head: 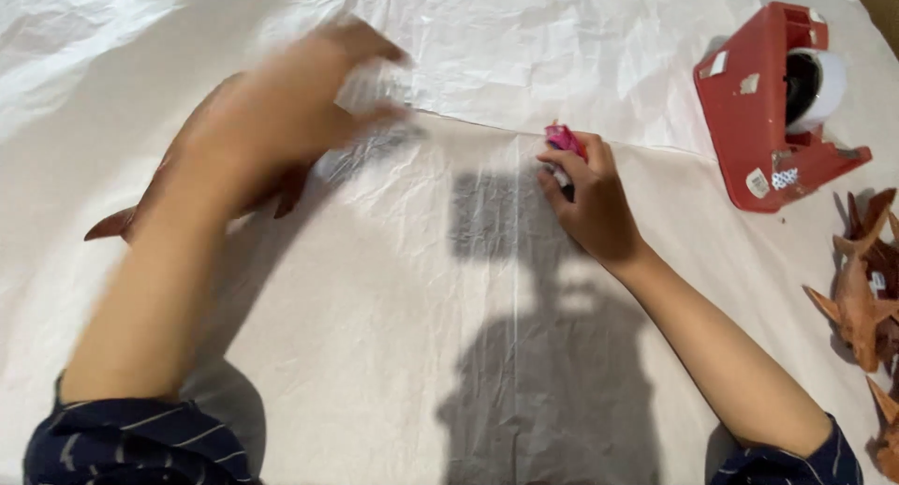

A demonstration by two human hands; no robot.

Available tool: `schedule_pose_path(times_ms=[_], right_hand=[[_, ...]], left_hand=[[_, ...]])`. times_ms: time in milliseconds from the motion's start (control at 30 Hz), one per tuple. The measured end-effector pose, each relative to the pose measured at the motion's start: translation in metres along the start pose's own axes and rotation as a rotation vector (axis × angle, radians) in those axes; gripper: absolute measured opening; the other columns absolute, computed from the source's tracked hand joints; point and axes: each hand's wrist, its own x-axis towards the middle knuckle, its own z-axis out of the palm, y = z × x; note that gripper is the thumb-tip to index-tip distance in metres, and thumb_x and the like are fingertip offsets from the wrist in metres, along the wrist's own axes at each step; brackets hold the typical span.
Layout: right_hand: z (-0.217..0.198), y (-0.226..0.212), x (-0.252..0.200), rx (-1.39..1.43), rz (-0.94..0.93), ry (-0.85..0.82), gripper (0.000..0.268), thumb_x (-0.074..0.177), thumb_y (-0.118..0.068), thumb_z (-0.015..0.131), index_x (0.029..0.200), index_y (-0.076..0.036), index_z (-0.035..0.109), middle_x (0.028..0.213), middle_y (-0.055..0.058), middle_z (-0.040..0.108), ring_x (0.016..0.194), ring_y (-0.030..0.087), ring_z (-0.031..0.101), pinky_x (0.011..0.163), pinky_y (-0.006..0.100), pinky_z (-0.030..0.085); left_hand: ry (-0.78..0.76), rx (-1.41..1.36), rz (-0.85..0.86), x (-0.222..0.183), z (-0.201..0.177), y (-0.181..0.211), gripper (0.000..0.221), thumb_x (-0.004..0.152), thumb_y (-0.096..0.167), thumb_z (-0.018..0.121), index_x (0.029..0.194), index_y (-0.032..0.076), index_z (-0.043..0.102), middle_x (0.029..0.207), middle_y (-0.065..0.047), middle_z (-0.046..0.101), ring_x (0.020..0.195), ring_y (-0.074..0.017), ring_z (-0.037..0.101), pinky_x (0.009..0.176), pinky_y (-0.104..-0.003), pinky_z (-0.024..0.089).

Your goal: Cleaning and wiping down wooden fish figurines using a small cloth or sponge on a paper-covered workbench.

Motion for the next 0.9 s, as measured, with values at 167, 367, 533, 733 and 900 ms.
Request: schedule_pose_path(times_ms=[167,367,533,733,900], right_hand=[[0.002,-0.008,-0.001,-0.02,0.02,-0.03,0.018,0.1,-0.005,0.069,0.119,-0.007,0.069,0.119,0.018,0.06,0.111,0.042,0.063,0.097,0.05,0.051],[0.002,-0.003,-0.011,-0.151,-0.125,0.053,0.027,0.095,0.002,0.064,0.121,-0.003,0.07,0.13,0.021,0.058,0.113,0.041,0.063,0.094,0.049,0.054],[-0.013,0.047,-0.043,-0.673,-0.328,0.179,0.016,0.101,-0.011,0.057,0.09,-0.008,0.068,0.096,0.011,0.05,0.073,0.03,0.052,0.063,0.045,0.044],[-0.141,0.046,-0.056,-0.968,0.571,-0.044,0.036,0.118,-0.034,0.059,0.087,-0.016,0.062,0.079,0.004,0.061,0.066,0.022,0.059,0.051,0.038,0.045],[-0.214,0.168,-0.136,-1.275,0.958,-0.255,0.04,0.102,-0.051,0.07,0.093,-0.013,0.077,0.084,0.012,0.079,0.074,0.038,0.079,0.053,0.042,0.055]], left_hand=[[0.304,-0.067,0.531,0.029,0.155,0.041,0.044,0.095,0.041,0.071,0.123,0.008,0.066,0.118,-0.018,0.068,0.104,-0.0368,0.067,0.089,-0.05,0.054],[0.413,-0.006,0.572,0.025,0.203,0.048,0.047,0.092,0.041,0.071,0.129,0.014,0.064,0.129,-0.012,0.06,0.121,-0.0334,0.058,0.1,-0.049,0.047],[0.289,0.013,0.492,0.018,0.196,0.051,0.042,0.098,0.039,0.06,0.131,0.012,0.064,0.132,-0.013,0.058,0.13,-0.033,0.053,0.108,-0.053,0.041],[0.267,-0.107,0.525,0.011,0.172,0.061,0.04,0.104,0.03,0.056,0.135,0.005,0.061,0.133,-0.017,0.056,0.121,-0.0363,0.054,0.109,-0.053,0.039],[0.24,-0.111,0.534,0.011,0.168,0.062,0.039,0.104,0.029,0.056,0.135,0.005,0.059,0.134,-0.018,0.055,0.123,-0.0365,0.053,0.11,-0.054,0.038]])
